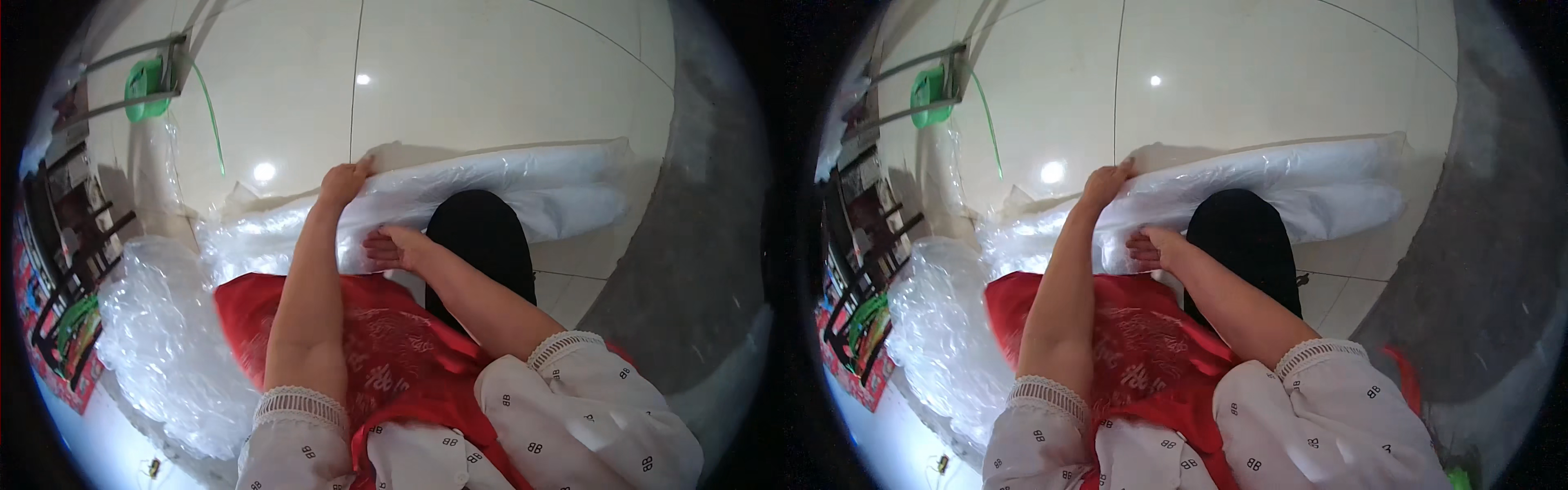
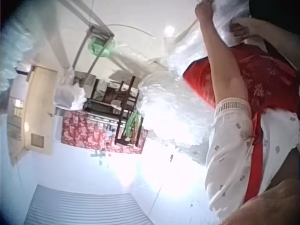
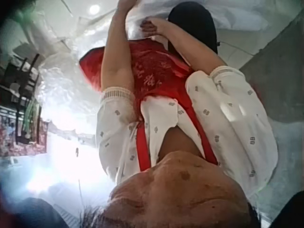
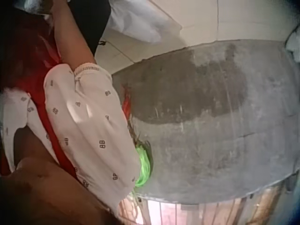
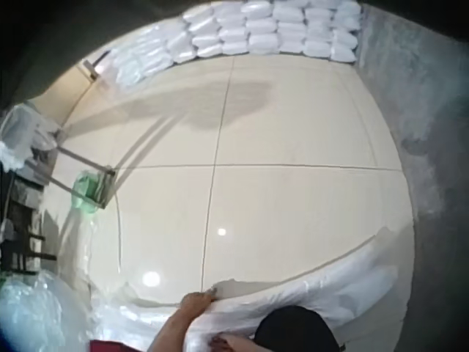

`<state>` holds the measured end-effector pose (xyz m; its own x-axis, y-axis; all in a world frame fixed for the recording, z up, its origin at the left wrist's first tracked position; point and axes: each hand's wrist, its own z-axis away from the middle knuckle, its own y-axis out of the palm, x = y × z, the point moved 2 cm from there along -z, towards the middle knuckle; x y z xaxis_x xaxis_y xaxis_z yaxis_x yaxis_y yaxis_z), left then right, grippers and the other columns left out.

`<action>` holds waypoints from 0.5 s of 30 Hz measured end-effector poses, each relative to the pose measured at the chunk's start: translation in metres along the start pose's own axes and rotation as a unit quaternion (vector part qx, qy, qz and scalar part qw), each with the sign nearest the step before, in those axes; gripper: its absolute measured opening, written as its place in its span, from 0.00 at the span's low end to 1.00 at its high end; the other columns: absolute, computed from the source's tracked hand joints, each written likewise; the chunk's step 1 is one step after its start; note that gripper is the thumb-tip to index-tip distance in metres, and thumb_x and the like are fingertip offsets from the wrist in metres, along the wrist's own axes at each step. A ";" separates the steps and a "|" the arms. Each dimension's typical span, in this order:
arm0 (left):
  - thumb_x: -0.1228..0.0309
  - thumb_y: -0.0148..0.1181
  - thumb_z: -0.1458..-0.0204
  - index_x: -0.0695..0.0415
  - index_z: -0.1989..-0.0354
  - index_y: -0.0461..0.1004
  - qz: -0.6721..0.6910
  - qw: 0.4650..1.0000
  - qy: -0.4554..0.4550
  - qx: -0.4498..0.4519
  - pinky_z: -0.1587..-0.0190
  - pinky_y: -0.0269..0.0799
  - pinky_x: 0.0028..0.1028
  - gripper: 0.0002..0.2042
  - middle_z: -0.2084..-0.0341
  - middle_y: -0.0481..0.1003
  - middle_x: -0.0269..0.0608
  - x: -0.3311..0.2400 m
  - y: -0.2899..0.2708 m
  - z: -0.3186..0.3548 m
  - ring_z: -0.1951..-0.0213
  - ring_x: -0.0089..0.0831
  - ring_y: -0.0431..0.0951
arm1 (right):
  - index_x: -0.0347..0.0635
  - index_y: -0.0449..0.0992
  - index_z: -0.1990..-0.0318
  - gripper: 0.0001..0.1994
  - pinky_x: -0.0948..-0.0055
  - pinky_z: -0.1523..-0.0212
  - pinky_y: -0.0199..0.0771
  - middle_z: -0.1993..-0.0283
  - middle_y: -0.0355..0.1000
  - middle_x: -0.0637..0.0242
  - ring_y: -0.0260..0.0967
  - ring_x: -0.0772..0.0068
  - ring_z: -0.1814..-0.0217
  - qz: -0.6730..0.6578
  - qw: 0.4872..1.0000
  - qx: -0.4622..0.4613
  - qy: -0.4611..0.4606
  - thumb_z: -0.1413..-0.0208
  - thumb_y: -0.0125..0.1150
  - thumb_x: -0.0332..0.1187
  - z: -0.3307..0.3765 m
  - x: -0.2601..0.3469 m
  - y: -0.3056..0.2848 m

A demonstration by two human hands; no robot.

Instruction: The person unfolds a large plastic bag, flattens and rolls it tightly on the floor by hand, and secures the roll by tying a plastic string around it.

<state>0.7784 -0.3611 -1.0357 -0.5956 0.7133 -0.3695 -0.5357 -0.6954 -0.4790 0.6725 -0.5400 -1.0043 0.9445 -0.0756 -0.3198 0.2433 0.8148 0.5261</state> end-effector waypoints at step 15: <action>0.55 0.57 0.40 0.50 0.63 0.85 -0.029 0.921 0.253 -0.294 0.56 0.71 0.45 0.14 0.66 0.78 0.41 -0.038 0.048 0.133 0.60 0.46 0.78 | 0.48 0.74 0.68 0.12 0.63 0.54 0.81 0.76 0.74 0.69 0.76 0.72 0.70 -0.011 0.985 -0.111 -0.135 0.32 0.48 0.35 -0.015 0.016 -0.010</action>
<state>0.6956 -0.4328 -0.9383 -0.1405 0.8000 -0.5833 -0.0515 -0.5943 -0.8026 0.6814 -0.5406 -1.0265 0.9712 -0.2198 -0.0922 0.2380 0.9149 0.3261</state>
